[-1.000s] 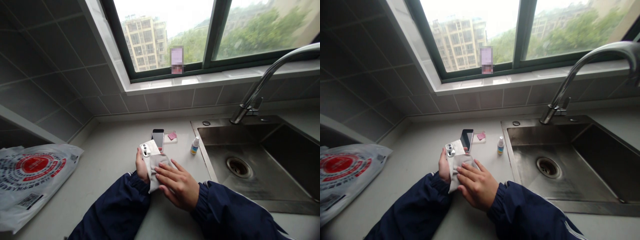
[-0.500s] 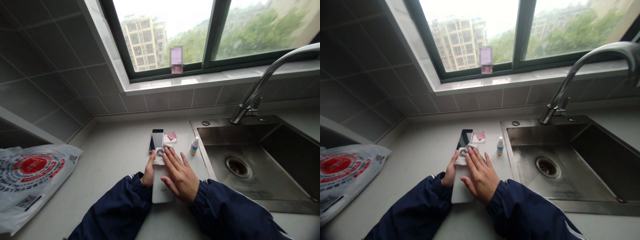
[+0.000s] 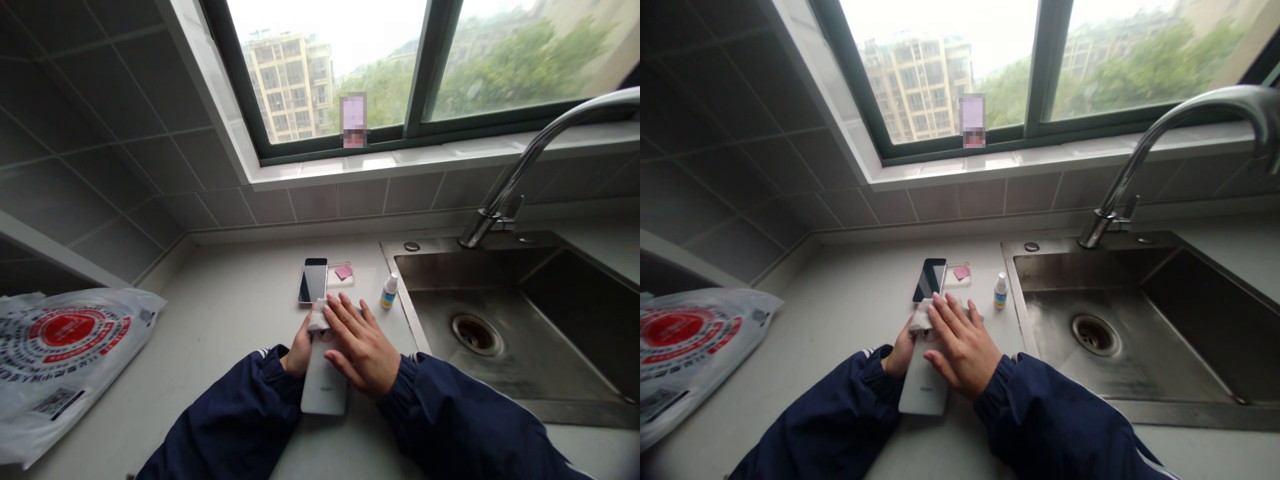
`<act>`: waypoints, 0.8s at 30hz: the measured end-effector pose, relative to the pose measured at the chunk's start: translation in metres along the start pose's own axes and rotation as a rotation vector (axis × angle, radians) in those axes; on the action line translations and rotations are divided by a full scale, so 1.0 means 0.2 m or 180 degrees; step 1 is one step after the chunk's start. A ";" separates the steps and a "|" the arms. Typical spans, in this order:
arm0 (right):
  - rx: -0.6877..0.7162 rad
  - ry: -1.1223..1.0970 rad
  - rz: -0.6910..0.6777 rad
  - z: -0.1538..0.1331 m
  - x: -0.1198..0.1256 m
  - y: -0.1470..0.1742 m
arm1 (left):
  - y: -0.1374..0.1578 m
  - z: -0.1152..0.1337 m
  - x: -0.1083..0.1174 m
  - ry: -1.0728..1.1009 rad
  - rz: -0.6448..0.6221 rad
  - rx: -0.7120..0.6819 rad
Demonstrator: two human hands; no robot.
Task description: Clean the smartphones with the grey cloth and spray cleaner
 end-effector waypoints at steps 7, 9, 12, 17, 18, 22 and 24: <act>0.0349 -0.0111 -0.0235 -0.08 -0.02 0.01 | 0.03 0.04 0.04 -0.0291 0.0442 0.0087; 0.0430 -0.0165 -0.0298 -0.10 -0.03 0.01 | 0.02 0.04 0.06 -0.0304 0.0497 0.0216; 0.0497 -0.0336 -0.0377 -0.13 -0.02 0.02 | 0.00 0.04 0.08 -0.0309 0.0530 0.0365; 0.0627 -0.0594 -0.0453 -0.16 -0.02 0.04 | 0.01 0.10 0.11 -0.0334 0.0693 0.0165; 0.0669 -0.0637 -0.0471 -0.17 -0.02 0.04 | 0.01 0.12 0.11 -0.0336 0.0722 0.0073; 0.0764 -0.0728 -0.0480 -0.19 -0.02 0.04 | 0.01 0.18 0.12 -0.0260 0.0807 -0.0324; 0.0776 -0.0734 -0.0457 -0.19 -0.01 0.04 | 0.01 0.21 0.13 -0.0203 0.0899 -0.0532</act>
Point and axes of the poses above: each hand's wrist, its own y-axis away from the middle knuckle, its own x-axis out of the back of the hand, z = x × y, the point moved 6 cm from there along -y, towards the middle knuckle, and after that the axes turned 2 degrees about z, right-handed, at the moved point
